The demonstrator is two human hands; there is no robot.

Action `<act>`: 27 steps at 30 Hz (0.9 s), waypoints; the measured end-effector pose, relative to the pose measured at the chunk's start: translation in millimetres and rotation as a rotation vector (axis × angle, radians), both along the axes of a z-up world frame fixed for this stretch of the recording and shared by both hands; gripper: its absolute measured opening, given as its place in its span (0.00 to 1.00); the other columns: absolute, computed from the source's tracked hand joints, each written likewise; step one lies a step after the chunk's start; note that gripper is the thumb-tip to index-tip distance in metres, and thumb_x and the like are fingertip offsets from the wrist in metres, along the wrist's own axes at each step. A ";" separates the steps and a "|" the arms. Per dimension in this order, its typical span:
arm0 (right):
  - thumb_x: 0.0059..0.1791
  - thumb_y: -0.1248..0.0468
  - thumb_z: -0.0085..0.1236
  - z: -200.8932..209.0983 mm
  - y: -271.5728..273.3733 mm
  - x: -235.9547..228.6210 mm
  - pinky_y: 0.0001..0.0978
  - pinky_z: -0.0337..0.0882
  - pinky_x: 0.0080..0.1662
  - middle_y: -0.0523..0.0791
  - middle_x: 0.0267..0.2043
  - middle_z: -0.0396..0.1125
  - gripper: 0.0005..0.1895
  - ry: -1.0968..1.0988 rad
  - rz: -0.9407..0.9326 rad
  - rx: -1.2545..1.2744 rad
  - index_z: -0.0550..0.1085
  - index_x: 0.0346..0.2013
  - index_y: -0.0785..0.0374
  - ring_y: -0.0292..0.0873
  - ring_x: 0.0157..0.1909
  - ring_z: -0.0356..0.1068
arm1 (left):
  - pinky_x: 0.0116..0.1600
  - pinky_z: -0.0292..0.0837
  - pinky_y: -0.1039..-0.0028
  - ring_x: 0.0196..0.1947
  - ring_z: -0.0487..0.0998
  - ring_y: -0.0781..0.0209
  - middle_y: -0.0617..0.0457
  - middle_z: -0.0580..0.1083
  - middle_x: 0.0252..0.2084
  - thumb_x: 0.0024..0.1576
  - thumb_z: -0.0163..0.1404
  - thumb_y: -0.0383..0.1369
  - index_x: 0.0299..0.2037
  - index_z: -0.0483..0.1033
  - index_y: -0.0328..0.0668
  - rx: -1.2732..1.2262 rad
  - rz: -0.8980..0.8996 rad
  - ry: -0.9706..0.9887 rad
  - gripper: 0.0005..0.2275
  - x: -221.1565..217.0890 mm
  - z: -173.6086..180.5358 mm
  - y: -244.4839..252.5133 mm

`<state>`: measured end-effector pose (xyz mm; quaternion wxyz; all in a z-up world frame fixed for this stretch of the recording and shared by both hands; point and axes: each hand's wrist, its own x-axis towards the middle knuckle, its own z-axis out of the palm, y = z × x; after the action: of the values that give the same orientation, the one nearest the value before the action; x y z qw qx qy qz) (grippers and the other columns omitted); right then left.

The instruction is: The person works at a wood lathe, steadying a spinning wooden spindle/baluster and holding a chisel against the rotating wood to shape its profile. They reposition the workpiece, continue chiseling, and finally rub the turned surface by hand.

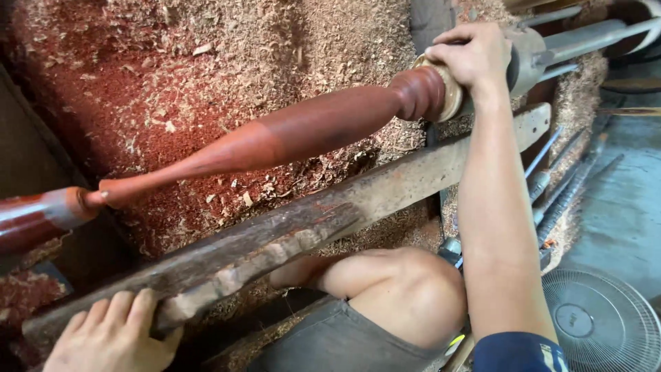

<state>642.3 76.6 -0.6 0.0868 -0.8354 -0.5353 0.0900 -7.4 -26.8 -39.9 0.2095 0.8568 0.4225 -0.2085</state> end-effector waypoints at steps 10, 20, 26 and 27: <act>0.39 0.54 0.76 -5.4 20.6 3.2 0.34 0.73 0.44 0.42 0.35 0.77 0.12 0.020 -0.052 -0.210 0.86 0.36 0.49 0.41 0.35 0.76 | 0.48 0.77 0.69 0.40 0.82 0.60 0.57 0.77 0.36 0.33 0.64 0.56 0.45 0.78 0.47 0.081 -0.001 -0.048 0.32 2.5 16.2 2.6; 0.38 0.53 0.78 -12.9 12.4 12.6 0.36 0.73 0.45 0.43 0.34 0.77 0.14 -0.048 -0.003 -0.156 0.86 0.35 0.50 0.44 0.35 0.76 | 0.48 0.78 0.69 0.39 0.82 0.60 0.58 0.76 0.34 0.31 0.64 0.58 0.44 0.79 0.46 0.102 -0.038 -0.040 0.33 7.4 22.0 6.5; 0.36 0.55 0.76 -16.3 4.5 17.7 0.32 0.74 0.40 0.41 0.34 0.77 0.14 0.016 0.014 -0.017 0.85 0.34 0.53 0.40 0.34 0.76 | 0.48 0.77 0.67 0.40 0.82 0.56 0.54 0.77 0.34 0.34 0.64 0.51 0.39 0.79 0.45 0.172 0.016 -0.100 0.26 19.6 38.8 12.1; 0.38 0.57 0.74 -23.8 5.3 29.7 0.34 0.73 0.38 0.42 0.32 0.76 0.12 -0.069 0.090 0.037 0.84 0.33 0.55 0.40 0.31 0.75 | 0.47 0.77 0.67 0.39 0.82 0.56 0.54 0.77 0.34 0.34 0.64 0.51 0.39 0.79 0.44 0.178 0.002 -0.110 0.26 20.2 40.4 12.9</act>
<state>672.0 81.9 -24.4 0.0797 -0.8114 -0.5764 0.0550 12.8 -13.9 0.5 0.1554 0.8817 0.4282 -0.1225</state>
